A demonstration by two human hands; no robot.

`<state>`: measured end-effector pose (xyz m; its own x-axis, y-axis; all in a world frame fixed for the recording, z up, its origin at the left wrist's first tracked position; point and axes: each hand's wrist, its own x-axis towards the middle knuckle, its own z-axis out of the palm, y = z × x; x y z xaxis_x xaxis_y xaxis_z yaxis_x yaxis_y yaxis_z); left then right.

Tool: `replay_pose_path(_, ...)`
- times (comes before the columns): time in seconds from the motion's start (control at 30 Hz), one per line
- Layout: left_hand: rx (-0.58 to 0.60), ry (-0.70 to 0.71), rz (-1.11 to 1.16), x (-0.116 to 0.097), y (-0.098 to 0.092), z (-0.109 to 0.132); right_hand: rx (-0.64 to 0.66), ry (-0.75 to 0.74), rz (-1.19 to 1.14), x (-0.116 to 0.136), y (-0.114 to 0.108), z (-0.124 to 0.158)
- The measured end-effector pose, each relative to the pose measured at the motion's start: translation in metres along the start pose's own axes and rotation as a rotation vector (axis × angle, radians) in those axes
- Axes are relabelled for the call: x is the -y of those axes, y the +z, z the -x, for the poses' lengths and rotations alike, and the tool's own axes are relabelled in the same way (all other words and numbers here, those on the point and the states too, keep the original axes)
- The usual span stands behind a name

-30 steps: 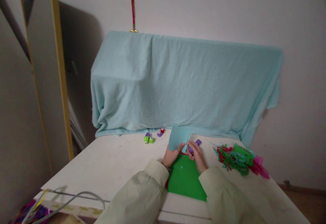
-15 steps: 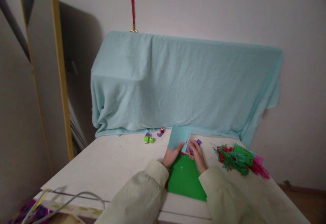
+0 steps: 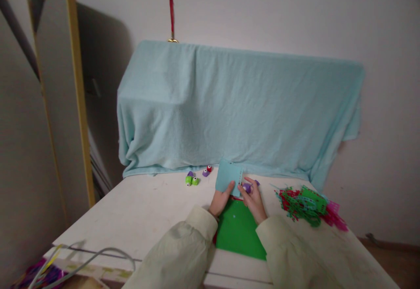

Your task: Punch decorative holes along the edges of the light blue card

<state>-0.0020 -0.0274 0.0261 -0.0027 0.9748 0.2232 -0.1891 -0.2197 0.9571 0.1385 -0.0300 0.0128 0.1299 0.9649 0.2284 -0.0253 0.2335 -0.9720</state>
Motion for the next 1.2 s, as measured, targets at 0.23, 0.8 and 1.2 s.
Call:
replay_pose_path(0.23, 0.002, 0.002, -0.014, -0.001, 0.0, 0.0, 0.016, -0.051, 0.042, -0.012, -0.003, -0.005)
replay_pose_path(0.8, 0.068, -0.038, -0.008, 0.006, -0.001, 0.0, 0.067, -0.06, 0.07, -0.013, -0.003, -0.004)
replay_pose_path(1.2, 0.058, -0.048, -0.031, 0.006, -0.001, 0.0, 0.089, -0.039, 0.078, -0.017, -0.003, -0.005)
